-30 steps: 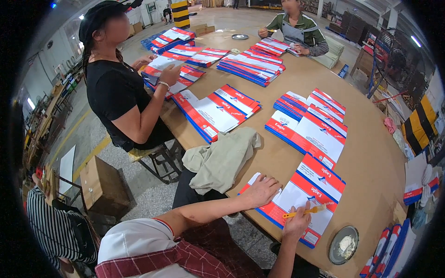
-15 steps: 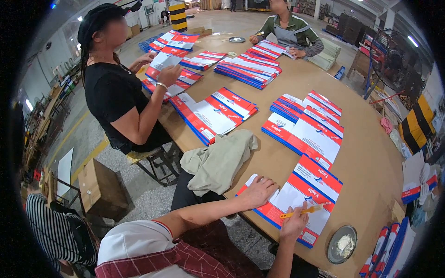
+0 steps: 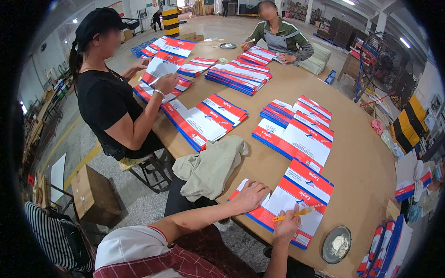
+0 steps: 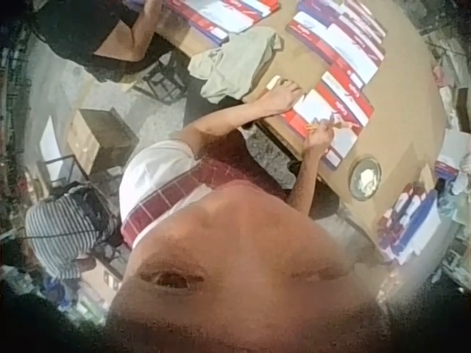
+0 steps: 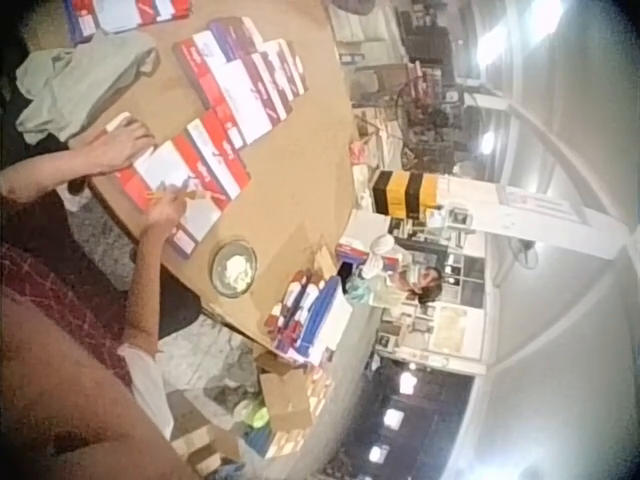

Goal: Applying glue to the flaps of cardboard envelopes using a brush.

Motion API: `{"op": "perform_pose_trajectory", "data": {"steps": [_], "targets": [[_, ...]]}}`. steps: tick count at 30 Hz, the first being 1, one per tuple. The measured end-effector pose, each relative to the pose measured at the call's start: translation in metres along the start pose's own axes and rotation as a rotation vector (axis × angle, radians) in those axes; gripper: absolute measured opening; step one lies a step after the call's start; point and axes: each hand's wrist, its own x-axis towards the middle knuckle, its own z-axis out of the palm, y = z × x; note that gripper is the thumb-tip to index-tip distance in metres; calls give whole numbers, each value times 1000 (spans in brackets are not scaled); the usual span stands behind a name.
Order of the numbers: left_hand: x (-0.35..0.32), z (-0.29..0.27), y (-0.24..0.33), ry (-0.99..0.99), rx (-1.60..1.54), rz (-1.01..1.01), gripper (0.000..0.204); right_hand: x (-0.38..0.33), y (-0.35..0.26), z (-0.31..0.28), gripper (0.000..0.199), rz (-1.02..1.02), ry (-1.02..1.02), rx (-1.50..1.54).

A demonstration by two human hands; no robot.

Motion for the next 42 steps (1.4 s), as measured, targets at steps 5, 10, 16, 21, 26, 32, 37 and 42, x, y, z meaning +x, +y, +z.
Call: {"op": "perform_pose_trajectory", "data": {"steps": [5,10,16,21,26,32,37,42], "targets": [[1,-3,-1,43,-22,8,46,1,-2,-1,25,-9,-10,5],[3,-4,3,37,-59,-32,43,0,4,3,25,-27,31,2],[2,0,-1,62,-70,-14,36,-1,5,3,25,-70,47,-2],[3,-2,0,101,-59,20,29,2,0,-3,24,-48,18,7],[4,-1,0,122,-36,11,28,2,2,-1,23,-42,6,8],[1,2,-5,109,-63,27,27,1,1,1,23,-11,-28,22],[1,1,-3,115,-58,21,26,-1,2,4,23,-40,17,1],[2,2,-2,112,-64,-2,26,0,3,-1,23,-62,20,-3]]}}
